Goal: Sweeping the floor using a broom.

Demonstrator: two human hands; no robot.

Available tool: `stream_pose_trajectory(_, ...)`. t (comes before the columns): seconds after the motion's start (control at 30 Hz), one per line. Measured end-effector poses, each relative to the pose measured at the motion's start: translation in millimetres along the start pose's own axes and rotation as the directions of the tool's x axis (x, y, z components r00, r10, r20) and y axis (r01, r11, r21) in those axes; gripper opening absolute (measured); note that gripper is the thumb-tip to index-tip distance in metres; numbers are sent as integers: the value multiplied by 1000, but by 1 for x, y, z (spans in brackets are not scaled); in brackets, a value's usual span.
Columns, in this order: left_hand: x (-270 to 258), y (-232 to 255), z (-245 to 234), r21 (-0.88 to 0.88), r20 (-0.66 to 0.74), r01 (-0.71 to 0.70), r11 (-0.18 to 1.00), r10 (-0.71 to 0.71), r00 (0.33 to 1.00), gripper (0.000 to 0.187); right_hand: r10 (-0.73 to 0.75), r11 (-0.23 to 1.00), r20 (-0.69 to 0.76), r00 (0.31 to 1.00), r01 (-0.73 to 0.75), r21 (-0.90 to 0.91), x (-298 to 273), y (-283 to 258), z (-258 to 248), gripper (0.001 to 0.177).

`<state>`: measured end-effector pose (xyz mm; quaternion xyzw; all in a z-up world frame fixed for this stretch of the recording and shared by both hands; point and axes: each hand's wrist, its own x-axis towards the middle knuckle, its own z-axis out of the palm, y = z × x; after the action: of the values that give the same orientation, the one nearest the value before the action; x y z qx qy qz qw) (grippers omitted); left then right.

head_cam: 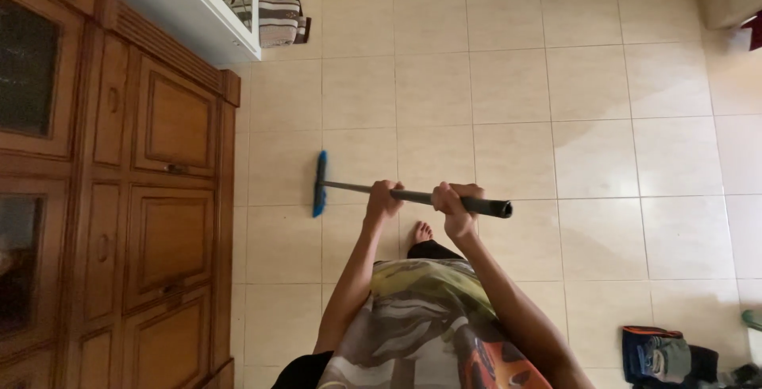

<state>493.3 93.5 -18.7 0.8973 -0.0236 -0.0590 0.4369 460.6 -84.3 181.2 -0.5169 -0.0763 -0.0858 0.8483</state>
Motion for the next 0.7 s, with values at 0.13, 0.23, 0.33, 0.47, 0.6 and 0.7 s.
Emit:
stream_pose_trajectory(0.13, 14, 13, 14, 14, 6, 95, 995, -95, 995, 46, 53, 998, 40, 998, -52, -24, 16, -10, -6, 53)
stream_pose_trajectory(0.23, 19, 45, 28, -68, -52, 59, 996, -62, 997, 45, 76, 995, 31, 997, -74, -67, 37, -52, 4, 52)
stream_pose_trajectory(0.33, 20, 80, 43, -234, -179, -101, 967, 59, 982, 40, 59, 956, 100, 993, -28, -291, 55, -97, 22, 46)
stream_pose_trajectory(0.47, 7, 88, 70, -830, 86, 81, 552, -17, 996, 33, 55, 831, 374, 926, 165, -531, 70, -97, 41, 33)
stream_pose_trajectory(0.6, 5, 109, 51, -944, 144, 142, 297, -15, 989, 32, 27, 846, 616, 787, 310, -433, 84, -60, 68, 7)
stream_pose_trajectory(0.7, 15, 120, 29, -813, 10, -37, 582, 77, 997, 26, 116, 862, 667, 736, 259, -436, 74, -11, 66, 10)
